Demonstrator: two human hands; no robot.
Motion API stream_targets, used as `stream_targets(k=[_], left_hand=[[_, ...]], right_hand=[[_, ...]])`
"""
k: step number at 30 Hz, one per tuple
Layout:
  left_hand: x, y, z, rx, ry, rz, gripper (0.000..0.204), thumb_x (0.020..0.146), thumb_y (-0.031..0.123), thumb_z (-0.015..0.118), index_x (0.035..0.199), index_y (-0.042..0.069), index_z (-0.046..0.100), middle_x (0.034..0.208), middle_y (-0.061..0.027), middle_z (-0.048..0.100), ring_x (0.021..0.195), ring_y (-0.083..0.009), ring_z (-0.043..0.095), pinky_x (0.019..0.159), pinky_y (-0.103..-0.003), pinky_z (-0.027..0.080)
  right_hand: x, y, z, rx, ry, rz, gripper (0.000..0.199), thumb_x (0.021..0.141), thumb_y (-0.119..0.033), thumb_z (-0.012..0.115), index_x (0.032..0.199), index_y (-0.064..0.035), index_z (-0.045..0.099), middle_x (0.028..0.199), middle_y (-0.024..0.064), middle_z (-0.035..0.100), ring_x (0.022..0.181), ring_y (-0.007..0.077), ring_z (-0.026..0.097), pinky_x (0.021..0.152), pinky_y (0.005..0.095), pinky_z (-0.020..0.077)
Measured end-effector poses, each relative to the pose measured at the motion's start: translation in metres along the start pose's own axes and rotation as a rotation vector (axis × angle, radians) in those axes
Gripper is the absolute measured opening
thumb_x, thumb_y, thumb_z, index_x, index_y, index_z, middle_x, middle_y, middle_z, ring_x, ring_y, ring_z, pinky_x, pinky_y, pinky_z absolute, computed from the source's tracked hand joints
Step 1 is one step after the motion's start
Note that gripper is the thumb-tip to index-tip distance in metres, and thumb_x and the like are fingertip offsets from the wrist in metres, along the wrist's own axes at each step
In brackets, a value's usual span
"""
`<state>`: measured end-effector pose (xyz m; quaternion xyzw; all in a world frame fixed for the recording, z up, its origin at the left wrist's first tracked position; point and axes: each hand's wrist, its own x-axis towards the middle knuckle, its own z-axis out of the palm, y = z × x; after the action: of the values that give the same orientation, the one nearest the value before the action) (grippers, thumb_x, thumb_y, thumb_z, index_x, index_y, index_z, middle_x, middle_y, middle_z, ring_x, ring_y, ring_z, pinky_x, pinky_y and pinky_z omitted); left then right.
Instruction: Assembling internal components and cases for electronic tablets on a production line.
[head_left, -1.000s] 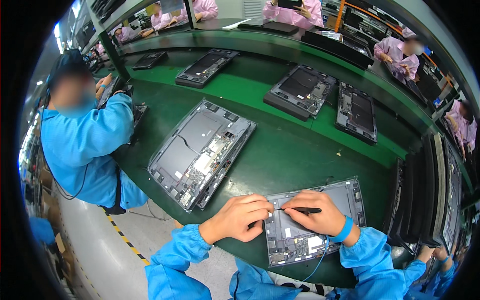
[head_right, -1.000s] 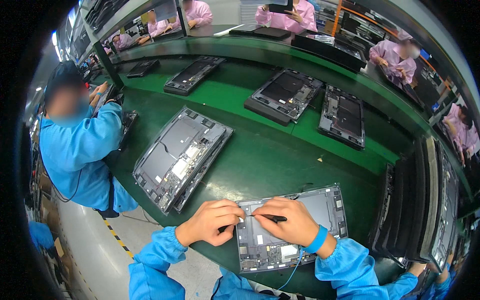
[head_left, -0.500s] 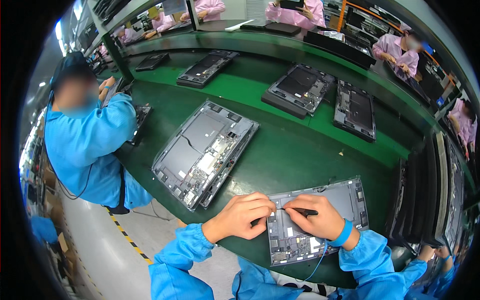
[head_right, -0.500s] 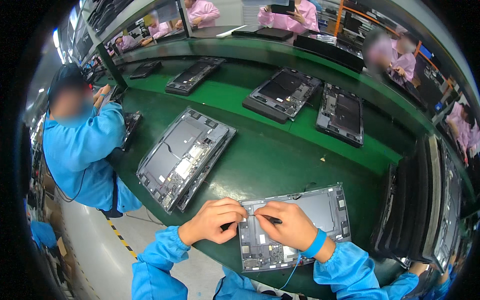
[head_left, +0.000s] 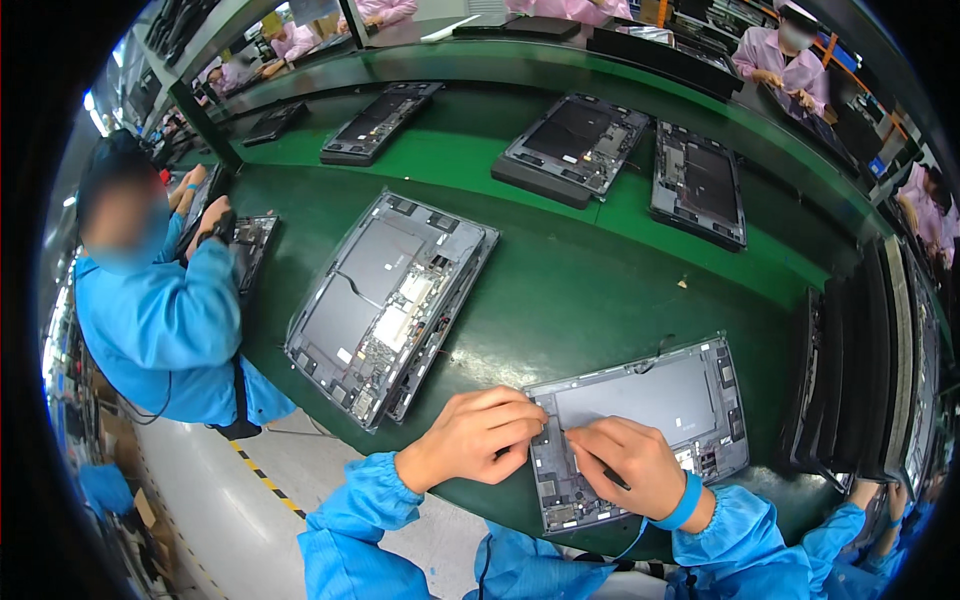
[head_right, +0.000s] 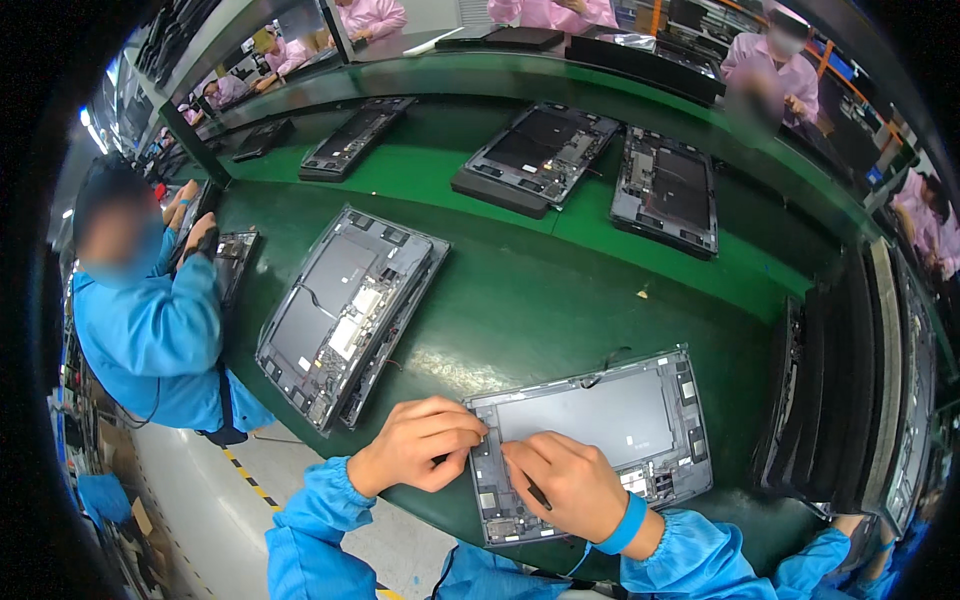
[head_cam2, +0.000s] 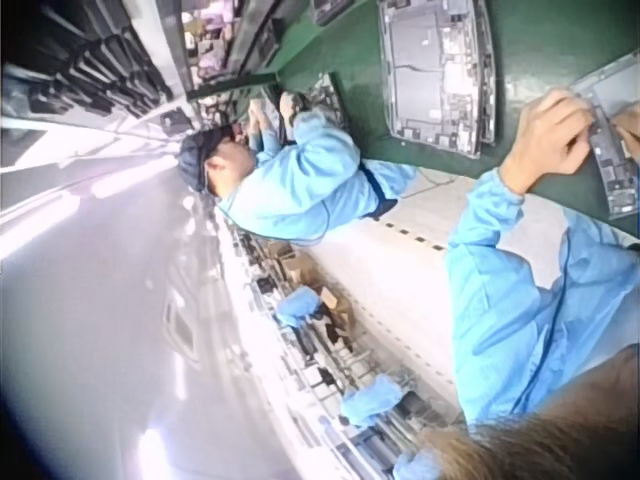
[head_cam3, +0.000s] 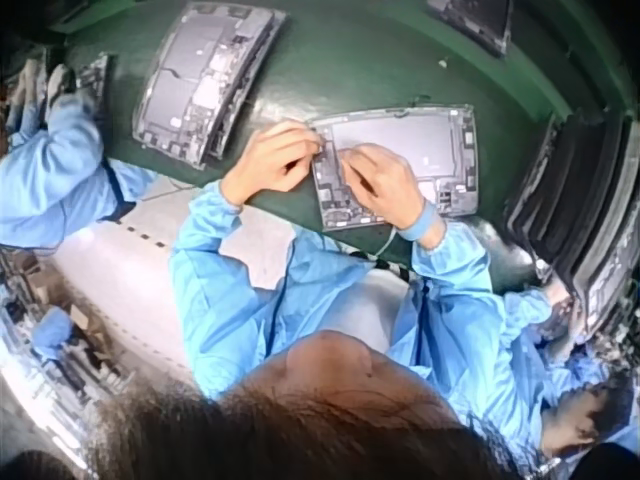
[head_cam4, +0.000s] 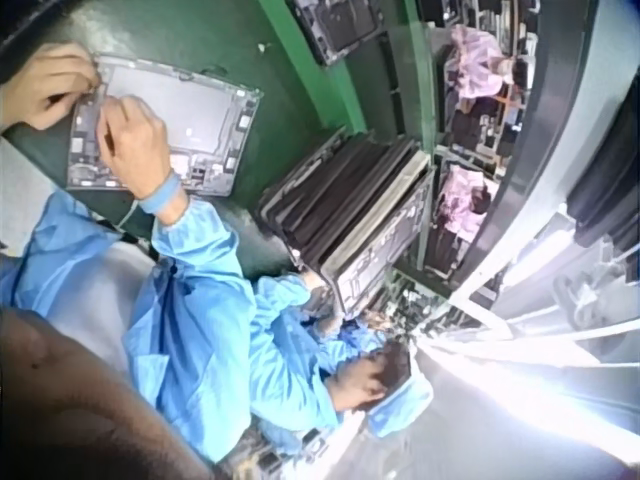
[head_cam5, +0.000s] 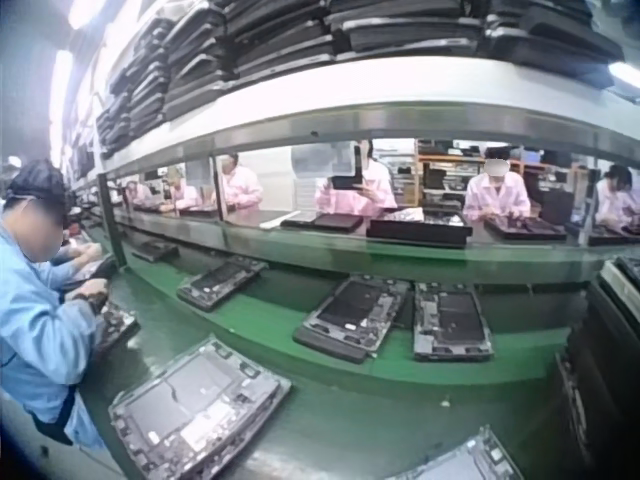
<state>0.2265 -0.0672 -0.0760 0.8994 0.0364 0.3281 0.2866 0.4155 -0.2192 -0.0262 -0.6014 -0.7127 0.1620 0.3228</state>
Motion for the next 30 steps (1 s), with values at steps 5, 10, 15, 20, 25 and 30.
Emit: stream_targets(k=[5,10,15,20,25,30], left_hand=[[-0.005,-0.001,0.002,0.001,-0.017,0.015,0.028,0.070,0.001,0.069,0.097,0.007,0.074,0.101,-0.0029,0.073,0.089,-0.0234,0.070,0.071,-0.034,0.060],[-0.003,0.004,0.000,0.122,-0.150,0.061,0.039,0.080,0.025,0.073,0.118,0.019,0.076,0.111,0.0007,0.069,0.099,-0.0215,0.064,0.076,-0.034,0.058],[-0.013,0.018,0.001,0.309,-0.214,0.116,0.041,0.083,0.042,0.073,0.121,0.025,0.076,0.114,0.0021,0.067,0.103,-0.0210,0.062,0.075,-0.034,0.054],[-0.014,0.026,0.000,0.356,-0.223,0.111,0.044,0.088,0.039,0.070,0.129,0.023,0.071,0.119,0.0004,0.064,0.111,-0.0216,0.061,0.084,-0.036,0.049],[-0.015,0.027,0.002,0.306,-0.220,0.116,0.041,0.087,0.034,0.070,0.126,0.022,0.073,0.119,0.0006,0.063,0.111,-0.0231,0.059,0.092,-0.041,0.050],[-0.013,0.026,0.000,0.261,-0.231,0.129,0.040,0.087,0.036,0.071,0.125,0.021,0.073,0.118,0.0002,0.062,0.109,-0.0237,0.059,0.091,-0.042,0.053]], right_hand=[[-0.011,-0.001,0.000,0.045,-0.017,0.010,0.021,0.084,-0.004,0.073,0.105,-0.0037,0.070,0.089,0.0079,0.066,0.078,0.0262,0.067,0.066,0.0368,0.0571],[-0.015,-0.012,-0.002,0.009,0.009,0.041,0.021,0.083,-0.004,0.073,0.104,-0.0048,0.070,0.088,0.0053,0.065,0.077,0.0229,0.067,0.063,0.0348,0.0564],[-0.021,-0.027,-0.002,-0.117,0.013,0.103,0.023,0.080,-0.003,0.076,0.103,-0.0042,0.073,0.087,0.0060,0.069,0.075,0.0227,0.069,0.058,0.0320,0.0546],[-0.037,-0.030,0.005,-0.079,0.062,0.092,0.025,0.078,-0.002,0.078,0.102,-0.0036,0.074,0.086,0.0063,0.069,0.077,0.0231,0.068,0.061,0.0325,0.0554],[-0.046,-0.025,0.010,0.035,0.233,0.080,0.022,0.078,-0.002,0.079,0.100,-0.0028,0.074,0.082,0.0069,0.066,0.080,0.0255,0.066,0.066,0.0352,0.0541],[-0.049,-0.025,0.013,0.044,0.273,0.126,0.019,0.077,-0.002,0.078,0.096,-0.0020,0.075,0.081,0.0071,0.067,0.081,0.0255,0.066,0.069,0.0358,0.0533]])
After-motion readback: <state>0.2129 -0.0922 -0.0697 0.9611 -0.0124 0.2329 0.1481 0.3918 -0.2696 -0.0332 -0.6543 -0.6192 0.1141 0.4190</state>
